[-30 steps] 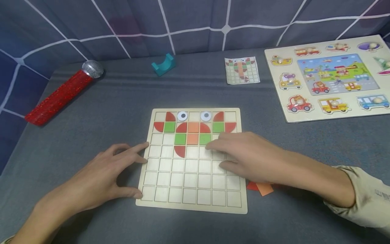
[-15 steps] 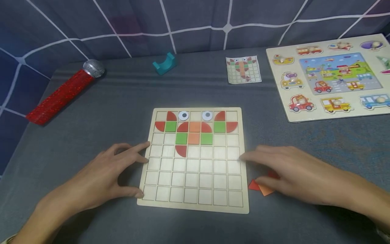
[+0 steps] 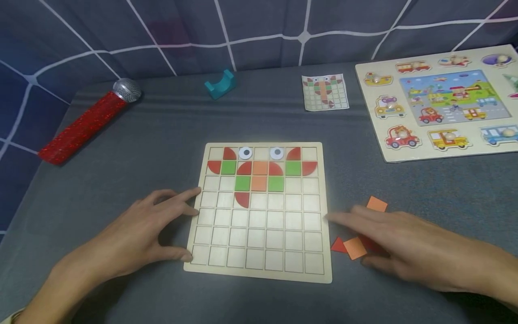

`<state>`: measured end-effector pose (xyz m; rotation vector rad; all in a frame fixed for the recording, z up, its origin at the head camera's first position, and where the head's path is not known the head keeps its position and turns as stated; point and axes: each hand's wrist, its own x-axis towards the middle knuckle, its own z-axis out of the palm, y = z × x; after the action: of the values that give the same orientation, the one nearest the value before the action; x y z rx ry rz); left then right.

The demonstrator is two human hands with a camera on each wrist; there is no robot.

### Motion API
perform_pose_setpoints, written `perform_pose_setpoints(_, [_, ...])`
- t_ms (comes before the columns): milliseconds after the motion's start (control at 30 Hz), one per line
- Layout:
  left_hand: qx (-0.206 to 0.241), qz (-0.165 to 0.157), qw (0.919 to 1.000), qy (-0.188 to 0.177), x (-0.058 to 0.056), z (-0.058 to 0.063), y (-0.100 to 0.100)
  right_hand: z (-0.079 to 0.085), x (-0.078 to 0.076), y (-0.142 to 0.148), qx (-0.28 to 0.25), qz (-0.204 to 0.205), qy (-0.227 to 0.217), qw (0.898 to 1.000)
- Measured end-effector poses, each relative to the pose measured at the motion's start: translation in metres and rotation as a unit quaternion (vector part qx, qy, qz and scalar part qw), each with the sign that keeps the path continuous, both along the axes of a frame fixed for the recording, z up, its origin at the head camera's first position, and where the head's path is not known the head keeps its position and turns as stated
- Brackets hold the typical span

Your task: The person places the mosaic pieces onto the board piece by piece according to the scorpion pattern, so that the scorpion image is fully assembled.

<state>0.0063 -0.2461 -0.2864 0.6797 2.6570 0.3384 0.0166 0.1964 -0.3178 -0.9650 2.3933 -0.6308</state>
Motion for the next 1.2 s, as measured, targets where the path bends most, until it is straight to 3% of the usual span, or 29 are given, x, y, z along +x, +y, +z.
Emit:
perform_pose_setpoints(200, [0.004, 0.002, 1.0, -0.007, 0.0, -0.001, -0.001, -0.001, -0.001, -0.002, -0.015, 0.006, 0.013, 1.0])
perform_pose_setpoints(667, [0.005, -0.001, 0.9999, -0.01, -0.002, -0.002, 0.0, -0.002, -0.002, -0.003, 0.024, -0.005, 0.019, 1.0])
perform_pose_setpoints(933, [0.001, 0.002, 1.0, -0.009, -0.002, -0.001, 0.0, 0.009, -0.001, -0.006, 0.0, -0.004, 0.099, 0.995])
perform_pose_setpoints(1200, [0.002, 0.001, 1.0, -0.006, -0.002, -0.001, 0.001, 0.016, -0.009, -0.025, -0.074, -0.016, 0.181, 0.981])
